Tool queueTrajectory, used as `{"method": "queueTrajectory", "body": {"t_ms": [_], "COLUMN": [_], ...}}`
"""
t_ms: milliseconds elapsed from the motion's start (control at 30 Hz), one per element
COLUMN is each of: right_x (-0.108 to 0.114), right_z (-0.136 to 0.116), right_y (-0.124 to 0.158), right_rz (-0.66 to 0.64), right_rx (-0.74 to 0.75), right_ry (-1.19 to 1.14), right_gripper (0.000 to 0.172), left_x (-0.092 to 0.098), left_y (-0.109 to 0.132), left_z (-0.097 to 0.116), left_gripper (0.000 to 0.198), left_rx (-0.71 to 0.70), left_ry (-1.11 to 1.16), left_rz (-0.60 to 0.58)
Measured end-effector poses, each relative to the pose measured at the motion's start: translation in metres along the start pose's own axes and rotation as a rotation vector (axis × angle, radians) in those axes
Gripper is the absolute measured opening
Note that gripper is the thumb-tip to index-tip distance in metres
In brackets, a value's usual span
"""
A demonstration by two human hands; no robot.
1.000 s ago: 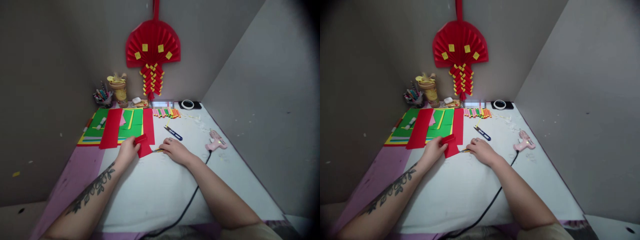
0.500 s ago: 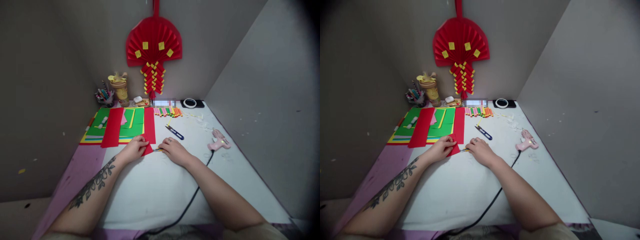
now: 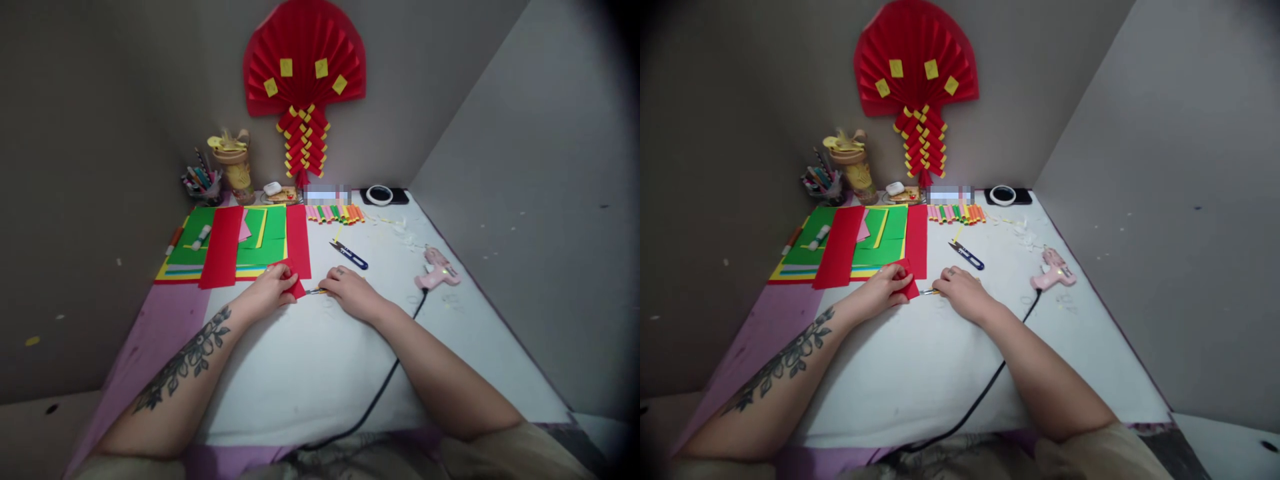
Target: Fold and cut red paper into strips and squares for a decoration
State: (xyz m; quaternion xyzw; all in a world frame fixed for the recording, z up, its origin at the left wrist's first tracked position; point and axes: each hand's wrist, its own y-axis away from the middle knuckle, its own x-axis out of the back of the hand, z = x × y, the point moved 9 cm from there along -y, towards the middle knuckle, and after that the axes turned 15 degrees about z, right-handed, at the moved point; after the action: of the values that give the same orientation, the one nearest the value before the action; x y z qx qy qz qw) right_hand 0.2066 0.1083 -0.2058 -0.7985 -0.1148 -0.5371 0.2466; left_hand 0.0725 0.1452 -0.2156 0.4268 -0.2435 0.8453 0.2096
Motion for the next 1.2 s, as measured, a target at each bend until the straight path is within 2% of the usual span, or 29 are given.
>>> {"method": "queueTrajectory", "body": {"t_ms": [100,200,300,500,833,967,1067,1200], "right_x": [0.0,-0.001,-0.003,-0.004,-0.002,-0.004,-0.006,-0.008], "right_z": [-0.003,-0.006,-0.009,-0.011,-0.013,-0.014,-0.019,-0.026], "right_y": [-0.001,-0.001,-0.001,0.0,0.004,0.007,0.007,0.005], "right_rz": [0.002,-0.006,-0.016,-0.042,-0.077,-0.078,-0.073,-0.065], "right_rx": [-0.001,-0.012,-0.019,-0.024,-0.017,-0.046,-0.041,-0.015], "right_ry": [0.034,0.082,0.111,0.113,0.069,0.061,0.074,0.091], "right_gripper": [0.021,0.021,0.022,0.023,0.023,0.024,0.025,0.026], "left_x": [0.005,0.011,0.01,0.004,0.008,0.012,0.011,0.004], "left_y": [0.0,-0.001,-0.001,-0.003,-0.003,-0.003,-0.002,0.0], "left_z": [0.002,-0.003,-0.008,-0.001,0.002,0.0,-0.002,-0.007], "left_gripper": [0.032,0.034,0.036,0.04,0.039,0.038,0.038,0.04], "left_rx": [0.041,0.164,0.25,0.092,0.16,0.207,0.182,0.147], "left_ry": [0.116,0.25,0.261,0.083,0.131,0.218,0.23,0.165], "left_rz": [0.047,0.124,0.124,0.047,0.044,0.104,0.119,0.061]}}
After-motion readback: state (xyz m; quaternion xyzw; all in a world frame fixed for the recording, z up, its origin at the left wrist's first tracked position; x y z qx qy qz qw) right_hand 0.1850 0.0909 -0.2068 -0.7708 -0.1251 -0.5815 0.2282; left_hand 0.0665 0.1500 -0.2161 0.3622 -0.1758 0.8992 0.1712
